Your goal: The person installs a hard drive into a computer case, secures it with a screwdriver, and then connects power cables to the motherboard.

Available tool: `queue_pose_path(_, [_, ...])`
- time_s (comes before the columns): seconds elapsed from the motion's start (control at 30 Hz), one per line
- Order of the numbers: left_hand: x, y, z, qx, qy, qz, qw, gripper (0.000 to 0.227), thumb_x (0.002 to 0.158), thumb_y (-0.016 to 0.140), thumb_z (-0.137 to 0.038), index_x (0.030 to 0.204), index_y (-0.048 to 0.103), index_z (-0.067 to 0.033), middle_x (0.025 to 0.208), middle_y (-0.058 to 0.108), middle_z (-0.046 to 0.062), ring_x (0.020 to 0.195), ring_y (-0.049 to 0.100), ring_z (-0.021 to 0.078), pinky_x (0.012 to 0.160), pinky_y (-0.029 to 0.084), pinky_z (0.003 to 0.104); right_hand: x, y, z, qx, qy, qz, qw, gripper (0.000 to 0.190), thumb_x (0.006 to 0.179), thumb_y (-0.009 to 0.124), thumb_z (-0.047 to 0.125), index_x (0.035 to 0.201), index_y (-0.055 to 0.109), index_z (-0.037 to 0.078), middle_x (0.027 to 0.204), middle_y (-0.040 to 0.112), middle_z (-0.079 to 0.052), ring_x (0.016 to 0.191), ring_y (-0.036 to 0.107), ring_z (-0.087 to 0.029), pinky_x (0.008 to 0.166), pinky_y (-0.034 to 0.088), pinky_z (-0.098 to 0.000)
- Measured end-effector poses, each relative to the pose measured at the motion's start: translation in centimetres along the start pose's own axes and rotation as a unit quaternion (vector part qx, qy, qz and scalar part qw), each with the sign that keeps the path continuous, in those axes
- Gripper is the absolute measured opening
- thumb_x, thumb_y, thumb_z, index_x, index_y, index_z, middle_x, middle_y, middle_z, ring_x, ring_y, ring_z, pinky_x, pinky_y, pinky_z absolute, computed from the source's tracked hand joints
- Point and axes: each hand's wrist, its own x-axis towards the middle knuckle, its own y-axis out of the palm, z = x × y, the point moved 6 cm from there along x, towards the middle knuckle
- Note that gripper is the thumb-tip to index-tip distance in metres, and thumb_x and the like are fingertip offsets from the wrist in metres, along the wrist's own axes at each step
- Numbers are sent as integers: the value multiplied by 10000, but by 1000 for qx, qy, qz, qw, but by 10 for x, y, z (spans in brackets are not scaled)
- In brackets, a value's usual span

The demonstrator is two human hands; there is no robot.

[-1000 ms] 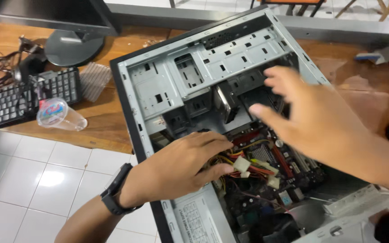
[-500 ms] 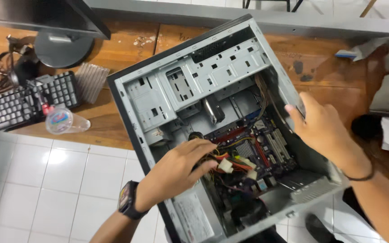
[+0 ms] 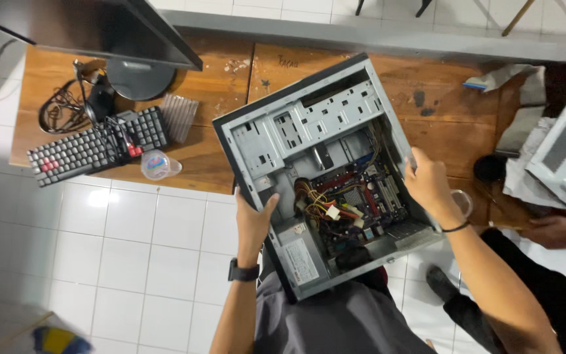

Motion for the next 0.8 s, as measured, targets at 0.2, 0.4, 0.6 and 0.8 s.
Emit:
queue_pose_path(0.2, [4, 1, -24, 66, 60, -29, 996, 682, 909, 615, -57, 1509, 303, 33, 1226, 595, 455, 1138, 591, 631, 890, 537, 679, -23, -13, 7, -29, 23, -41, 998, 317, 929, 647, 145, 1213, 710, 19, 750, 702, -295, 761, 718, -484, 686, 587, -561])
queue_pose_path(0.4, [18, 2, -41, 83, 111, -16, 990, 695, 851, 609, -63, 1486, 332, 3, 1239, 609, 408, 1152, 604, 596, 901, 552, 648, -45, -2, -19, -11, 44, -71, 996, 251, 909, 645, 131, 1142, 711, 66, 753, 704, -260, 761, 713, -471, 665, 562, -562])
queue_pose_path(0.6, [34, 9, -77, 131, 200, 6, 971, 691, 822, 624, -51, 1461, 375, 43, 1159, 621, 423, 1087, 612, 626, 864, 533, 695, -56, -8, -17, 3, 72, -112, 991, 223, 878, 678, 102, 1095, 721, 74, 749, 714, -232, 760, 723, -450, 656, 585, -492])
queue_pose_path(0.8, [53, 21, -130, 146, 264, 26, 953, 671, 806, 651, -63, 1438, 435, 6, 1109, 668, 390, 1049, 657, 566, 814, 561, 636, -60, 3, -27, 62, 130, -132, 981, 280, 836, 668, 35, 1110, 700, -8, 827, 718, -298, 794, 708, -489, 665, 556, -550])
